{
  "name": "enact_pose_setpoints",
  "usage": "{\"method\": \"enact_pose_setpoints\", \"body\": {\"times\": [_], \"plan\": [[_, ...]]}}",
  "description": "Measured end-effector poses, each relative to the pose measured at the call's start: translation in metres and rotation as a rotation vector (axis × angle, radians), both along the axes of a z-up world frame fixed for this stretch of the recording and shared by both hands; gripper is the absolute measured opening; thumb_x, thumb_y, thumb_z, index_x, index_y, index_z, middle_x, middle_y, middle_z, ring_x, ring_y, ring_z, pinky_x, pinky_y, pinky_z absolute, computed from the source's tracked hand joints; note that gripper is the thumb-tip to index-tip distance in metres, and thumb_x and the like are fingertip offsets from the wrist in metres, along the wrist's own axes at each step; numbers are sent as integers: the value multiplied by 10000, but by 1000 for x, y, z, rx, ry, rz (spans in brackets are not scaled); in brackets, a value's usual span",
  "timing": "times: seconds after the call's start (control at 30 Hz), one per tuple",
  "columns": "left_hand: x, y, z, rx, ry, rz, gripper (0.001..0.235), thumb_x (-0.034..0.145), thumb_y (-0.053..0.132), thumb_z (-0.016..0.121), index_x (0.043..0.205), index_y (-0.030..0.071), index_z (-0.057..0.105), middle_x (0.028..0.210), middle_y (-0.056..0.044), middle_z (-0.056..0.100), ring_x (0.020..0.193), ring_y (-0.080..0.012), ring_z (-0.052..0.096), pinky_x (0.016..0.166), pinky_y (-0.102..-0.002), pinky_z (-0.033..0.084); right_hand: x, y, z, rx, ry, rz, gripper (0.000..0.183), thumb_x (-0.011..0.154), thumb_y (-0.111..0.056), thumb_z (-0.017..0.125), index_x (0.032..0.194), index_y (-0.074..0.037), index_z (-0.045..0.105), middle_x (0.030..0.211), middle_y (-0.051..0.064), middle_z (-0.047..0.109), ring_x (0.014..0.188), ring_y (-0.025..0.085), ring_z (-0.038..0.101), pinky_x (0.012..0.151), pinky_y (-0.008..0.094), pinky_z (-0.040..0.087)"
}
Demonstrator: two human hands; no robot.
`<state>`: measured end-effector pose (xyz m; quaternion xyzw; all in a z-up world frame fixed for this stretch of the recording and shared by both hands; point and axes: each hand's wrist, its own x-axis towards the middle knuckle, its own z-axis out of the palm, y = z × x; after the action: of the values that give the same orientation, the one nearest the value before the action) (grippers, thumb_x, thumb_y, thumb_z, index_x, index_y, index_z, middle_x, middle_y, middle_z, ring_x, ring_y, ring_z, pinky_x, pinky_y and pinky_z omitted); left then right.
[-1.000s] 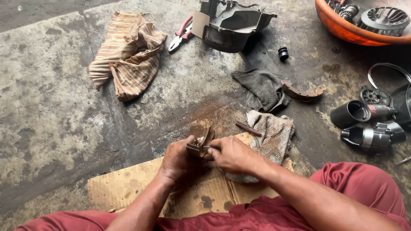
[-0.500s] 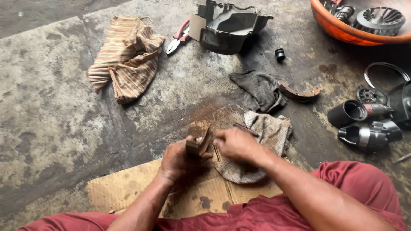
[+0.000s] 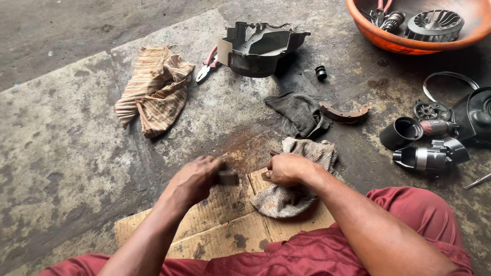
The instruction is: The person sits on the floor and uses a metal file to smooth the edges of a small metal part. They repeatedly file the same piece, occasionally wiping it with a cloth to remove filings.
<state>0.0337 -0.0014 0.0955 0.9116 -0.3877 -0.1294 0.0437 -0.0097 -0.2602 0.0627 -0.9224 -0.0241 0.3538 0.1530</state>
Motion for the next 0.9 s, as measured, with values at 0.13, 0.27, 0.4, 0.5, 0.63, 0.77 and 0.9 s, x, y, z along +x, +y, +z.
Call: {"method": "enact_pose_setpoints", "body": {"times": [0.13,0.27,0.4,0.5,0.63,0.77,0.9], "plan": [[10,-6,22,-4,76,170,76,1013,29,517,1059,74,558,1022,-113,684,940,-245,706,888,-385,598,-1,-2,2,39,-40,6,384,977,-433,597,1137,-121,756,1069,152,759,994,305,703,932,456,539],[11,9,14,-202,-55,317,83,1045,89,489,1077,45,552,989,-121,665,853,-232,706,794,-345,624,-2,-4,-6,64,-39,-41,379,969,-427,594,1133,-125,754,1073,132,761,1002,289,718,929,450,546],[-19,5,-27,-329,-590,9,323,914,44,563,1209,-87,552,1129,-247,688,941,-284,733,867,-384,591,1,-10,-15,99,-101,17,361,954,-386,617,1120,-103,768,1076,153,760,986,316,724,918,444,557],[-21,6,-40,-177,-98,257,86,956,93,661,1037,87,636,1023,-109,747,977,-267,720,858,-412,601,2,-13,-24,130,-166,30,353,938,-376,633,1137,-120,773,1084,145,751,989,319,702,925,435,537],[-6,4,-41,-447,201,656,436,845,203,782,1210,55,596,1101,-113,762,979,-202,748,849,-372,622,-6,-15,-35,103,-89,-84,379,985,-428,584,1170,-141,746,1016,154,771,891,301,722,853,432,558],[-15,-8,-41,-860,424,997,479,795,216,810,1210,48,642,1152,-134,750,1006,-254,742,864,-364,651,3,-19,-23,303,-54,-160,322,987,-368,620,1220,-171,722,974,88,769,810,181,678,790,390,557],[-39,-25,-59,-846,512,1182,592,789,245,863,1280,49,599,1259,-121,712,1123,-230,714,982,-333,601,7,-21,-18,406,-117,-519,298,1082,-337,504,1262,-179,683,932,73,709,739,155,592,711,398,519]]}}
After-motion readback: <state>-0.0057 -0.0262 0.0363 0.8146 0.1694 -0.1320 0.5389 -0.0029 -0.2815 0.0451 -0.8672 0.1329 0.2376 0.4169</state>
